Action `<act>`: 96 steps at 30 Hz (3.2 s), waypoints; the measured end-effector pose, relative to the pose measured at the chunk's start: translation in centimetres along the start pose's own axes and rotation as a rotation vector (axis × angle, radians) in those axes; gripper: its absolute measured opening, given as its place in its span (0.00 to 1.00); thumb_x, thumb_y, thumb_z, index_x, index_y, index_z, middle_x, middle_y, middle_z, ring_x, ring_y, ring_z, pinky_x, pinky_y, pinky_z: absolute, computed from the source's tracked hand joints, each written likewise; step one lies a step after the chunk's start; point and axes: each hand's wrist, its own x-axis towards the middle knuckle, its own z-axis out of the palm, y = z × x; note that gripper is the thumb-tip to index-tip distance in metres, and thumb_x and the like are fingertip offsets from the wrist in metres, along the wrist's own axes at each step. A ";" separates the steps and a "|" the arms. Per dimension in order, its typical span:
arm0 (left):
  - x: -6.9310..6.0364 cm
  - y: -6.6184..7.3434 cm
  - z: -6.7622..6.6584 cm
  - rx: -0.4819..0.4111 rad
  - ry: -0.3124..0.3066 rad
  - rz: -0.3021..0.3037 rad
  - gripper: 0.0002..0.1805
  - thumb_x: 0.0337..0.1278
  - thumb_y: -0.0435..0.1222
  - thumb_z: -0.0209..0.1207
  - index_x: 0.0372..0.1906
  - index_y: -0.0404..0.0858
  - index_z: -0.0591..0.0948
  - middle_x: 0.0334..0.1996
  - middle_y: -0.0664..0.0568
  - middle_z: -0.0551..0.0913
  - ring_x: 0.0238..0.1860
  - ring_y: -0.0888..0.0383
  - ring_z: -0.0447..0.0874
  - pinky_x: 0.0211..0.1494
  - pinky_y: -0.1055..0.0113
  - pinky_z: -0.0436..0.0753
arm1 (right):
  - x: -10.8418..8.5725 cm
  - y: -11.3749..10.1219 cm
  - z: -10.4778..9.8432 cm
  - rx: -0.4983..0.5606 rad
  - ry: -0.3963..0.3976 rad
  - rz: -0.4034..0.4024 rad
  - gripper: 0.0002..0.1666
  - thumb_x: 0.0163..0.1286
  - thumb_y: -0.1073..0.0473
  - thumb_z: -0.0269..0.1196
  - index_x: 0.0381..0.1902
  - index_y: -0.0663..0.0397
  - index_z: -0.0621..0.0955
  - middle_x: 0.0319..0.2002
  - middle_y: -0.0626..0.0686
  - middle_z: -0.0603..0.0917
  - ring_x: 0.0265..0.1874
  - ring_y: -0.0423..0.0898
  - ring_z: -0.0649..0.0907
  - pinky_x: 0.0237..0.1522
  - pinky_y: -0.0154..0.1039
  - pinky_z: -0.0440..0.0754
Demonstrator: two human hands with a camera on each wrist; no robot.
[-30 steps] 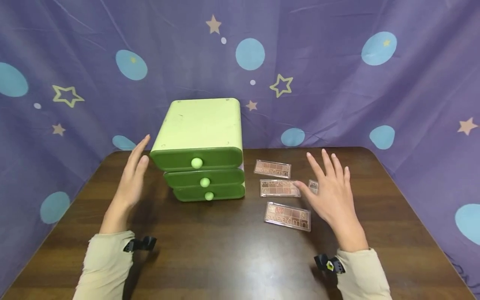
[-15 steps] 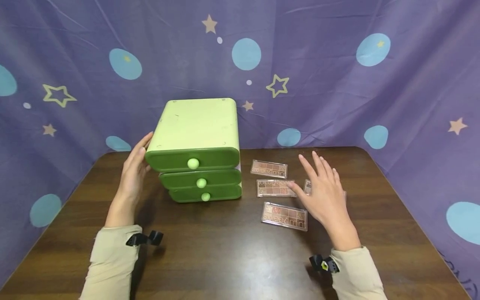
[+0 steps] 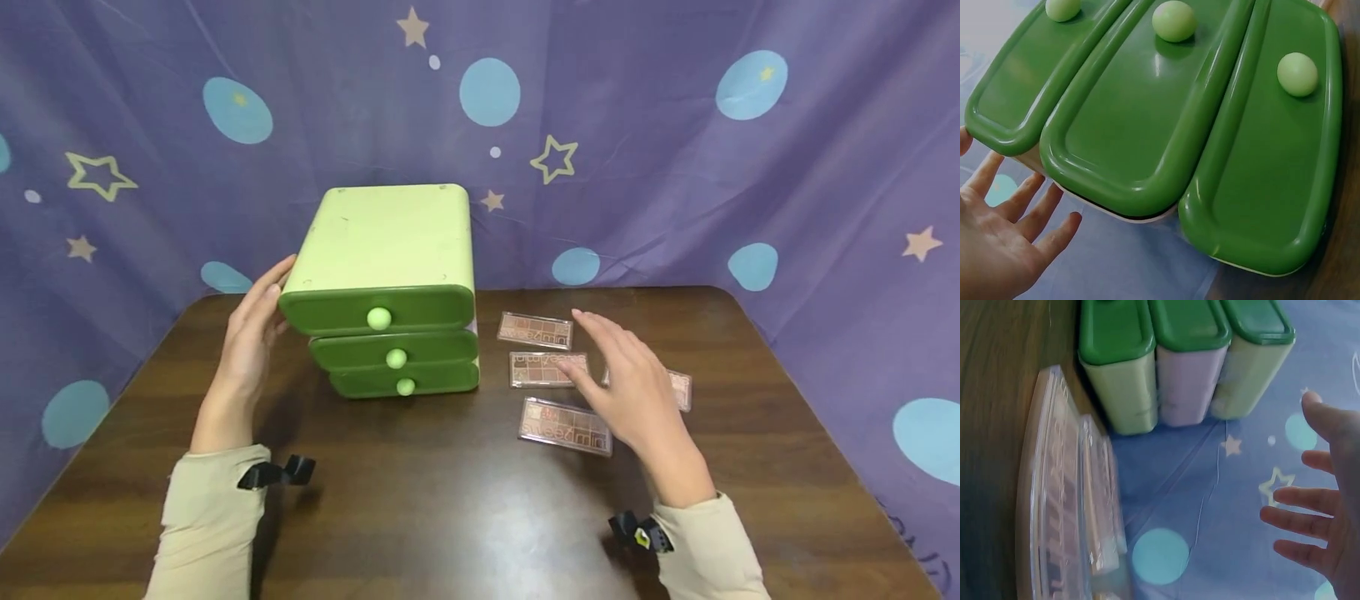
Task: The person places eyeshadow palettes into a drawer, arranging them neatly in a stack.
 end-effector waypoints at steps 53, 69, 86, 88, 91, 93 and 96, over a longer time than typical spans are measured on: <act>0.1 0.7 0.5 -0.091 0.034 -0.086 0.26 0.77 0.45 0.46 0.73 0.44 0.68 0.70 0.51 0.69 0.65 0.54 0.71 0.67 0.54 0.66 | 8.2 -15.2 11.0 0.712 0.209 -0.090 0.12 0.61 0.66 0.72 0.43 0.60 0.84 0.31 0.52 0.88 0.26 0.40 0.85 0.30 0.32 0.83; -0.5 1.7 0.5 -0.060 -0.007 -0.138 0.27 0.76 0.47 0.47 0.75 0.48 0.66 0.73 0.55 0.66 0.71 0.59 0.62 0.65 0.61 0.66 | 6.2 -15.7 9.4 0.553 0.204 -0.246 0.13 0.61 0.64 0.72 0.43 0.57 0.84 0.29 0.49 0.88 0.23 0.36 0.83 0.27 0.27 0.80; -0.3 1.3 0.3 -0.083 -0.009 -0.096 0.26 0.75 0.46 0.51 0.72 0.46 0.70 0.69 0.53 0.70 0.64 0.57 0.71 0.55 0.69 0.76 | 4.7 -15.8 8.1 0.555 0.226 -0.355 0.14 0.57 0.66 0.74 0.41 0.57 0.84 0.30 0.49 0.89 0.25 0.37 0.85 0.25 0.25 0.78; -0.3 1.3 0.2 -0.080 -0.003 -0.089 0.26 0.75 0.46 0.50 0.72 0.45 0.70 0.69 0.53 0.71 0.63 0.57 0.73 0.56 0.69 0.76 | 4.4 -15.9 7.9 0.548 0.231 -0.383 0.14 0.58 0.65 0.74 0.42 0.57 0.84 0.30 0.49 0.89 0.25 0.37 0.85 0.24 0.24 0.77; -0.4 1.2 0.2 -0.077 0.006 -0.074 0.26 0.75 0.45 0.51 0.72 0.44 0.70 0.68 0.52 0.72 0.63 0.57 0.73 0.59 0.68 0.75 | 4.1 -16.0 7.7 0.548 0.246 -0.424 0.13 0.59 0.65 0.73 0.42 0.58 0.84 0.30 0.49 0.89 0.24 0.37 0.84 0.23 0.23 0.77; -0.4 1.2 0.2 -0.070 0.018 -0.063 0.25 0.75 0.44 0.51 0.71 0.43 0.71 0.67 0.52 0.73 0.62 0.57 0.73 0.60 0.67 0.74 | 3.9 -16.1 7.6 0.548 0.261 -0.446 0.12 0.60 0.65 0.73 0.41 0.58 0.84 0.29 0.50 0.89 0.23 0.37 0.84 0.23 0.22 0.77; -0.4 1.1 0.3 -0.056 0.044 -0.053 0.25 0.74 0.44 0.52 0.70 0.42 0.72 0.66 0.52 0.74 0.60 0.57 0.75 0.59 0.67 0.74 | 3.5 -16.1 7.5 0.548 0.272 -0.467 0.10 0.63 0.63 0.71 0.41 0.59 0.84 0.29 0.50 0.89 0.22 0.36 0.84 0.23 0.22 0.77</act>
